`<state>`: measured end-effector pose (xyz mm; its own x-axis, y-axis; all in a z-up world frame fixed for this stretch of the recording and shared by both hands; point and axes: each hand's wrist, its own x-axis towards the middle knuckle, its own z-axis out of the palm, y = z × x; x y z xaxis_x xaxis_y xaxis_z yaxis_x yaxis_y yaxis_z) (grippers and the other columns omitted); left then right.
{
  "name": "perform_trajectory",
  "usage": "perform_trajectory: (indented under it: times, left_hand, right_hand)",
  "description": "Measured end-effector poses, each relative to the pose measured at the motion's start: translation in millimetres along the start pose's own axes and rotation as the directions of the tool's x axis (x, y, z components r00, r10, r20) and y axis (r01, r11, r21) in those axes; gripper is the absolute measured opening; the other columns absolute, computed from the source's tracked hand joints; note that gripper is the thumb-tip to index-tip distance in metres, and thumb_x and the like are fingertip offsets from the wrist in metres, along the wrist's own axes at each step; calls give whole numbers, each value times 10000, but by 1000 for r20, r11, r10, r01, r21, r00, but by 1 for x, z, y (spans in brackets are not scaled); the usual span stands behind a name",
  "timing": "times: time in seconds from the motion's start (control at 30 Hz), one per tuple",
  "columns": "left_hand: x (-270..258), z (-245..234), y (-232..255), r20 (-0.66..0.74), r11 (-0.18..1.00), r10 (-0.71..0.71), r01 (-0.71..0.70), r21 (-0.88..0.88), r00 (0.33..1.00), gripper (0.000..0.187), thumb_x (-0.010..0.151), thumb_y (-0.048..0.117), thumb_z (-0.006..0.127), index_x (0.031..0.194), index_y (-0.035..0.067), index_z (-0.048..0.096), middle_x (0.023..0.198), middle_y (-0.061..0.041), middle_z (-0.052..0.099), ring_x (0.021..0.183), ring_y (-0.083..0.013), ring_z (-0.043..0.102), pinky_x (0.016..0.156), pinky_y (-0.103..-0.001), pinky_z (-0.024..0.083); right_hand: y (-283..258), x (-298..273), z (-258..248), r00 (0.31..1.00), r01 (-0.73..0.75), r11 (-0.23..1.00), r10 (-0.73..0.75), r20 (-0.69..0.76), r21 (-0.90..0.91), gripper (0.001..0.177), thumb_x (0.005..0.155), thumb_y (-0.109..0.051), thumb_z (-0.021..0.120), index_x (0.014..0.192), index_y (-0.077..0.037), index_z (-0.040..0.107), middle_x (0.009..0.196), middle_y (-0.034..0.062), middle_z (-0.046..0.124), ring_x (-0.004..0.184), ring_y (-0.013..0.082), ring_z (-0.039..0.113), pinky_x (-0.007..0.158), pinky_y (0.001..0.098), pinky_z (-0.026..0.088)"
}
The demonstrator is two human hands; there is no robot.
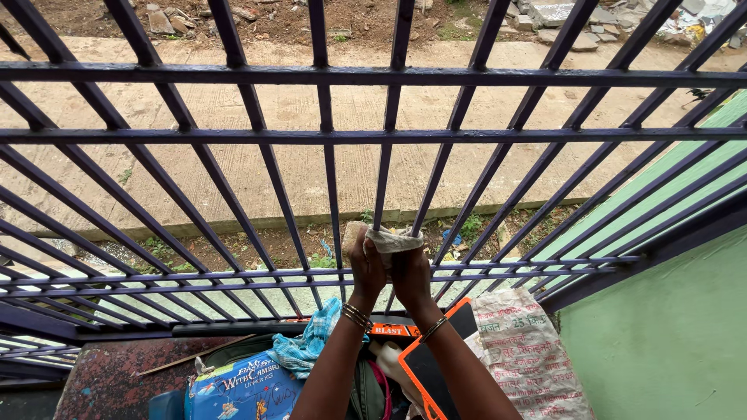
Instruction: The person cleans a metal grill by wiping up and down along the bars with a cloth.
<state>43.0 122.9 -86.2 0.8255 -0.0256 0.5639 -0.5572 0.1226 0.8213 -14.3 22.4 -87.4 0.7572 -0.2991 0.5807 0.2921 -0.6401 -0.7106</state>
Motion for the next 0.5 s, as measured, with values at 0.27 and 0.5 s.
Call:
perform_trajectory:
  times: [0.27,0.5]
  left_hand:
    - [52,10,73,1,990,94,-94,-110,996,558,1143,470,323,1139,1,625,823,-64,667,724,-143,663,601,-311,513]
    - [128,21,164,27,966,241,-238,-99,970,462,1110,444,404,1160,9,550,746,-64,630,647,-101,613,534,-283,443]
  right_hand:
    - [-60,83,-32,967,195,958,-151,-207,211,199,1122,-165,497,1223,-4,556,1003,112,681,863,167,687,719,325,564]
    - [-109,140,-56,956,259,757,-113,-270,600,329,1158,-231,431,1348,20,529,1154,54,646,1030,108,586,878,277,503]
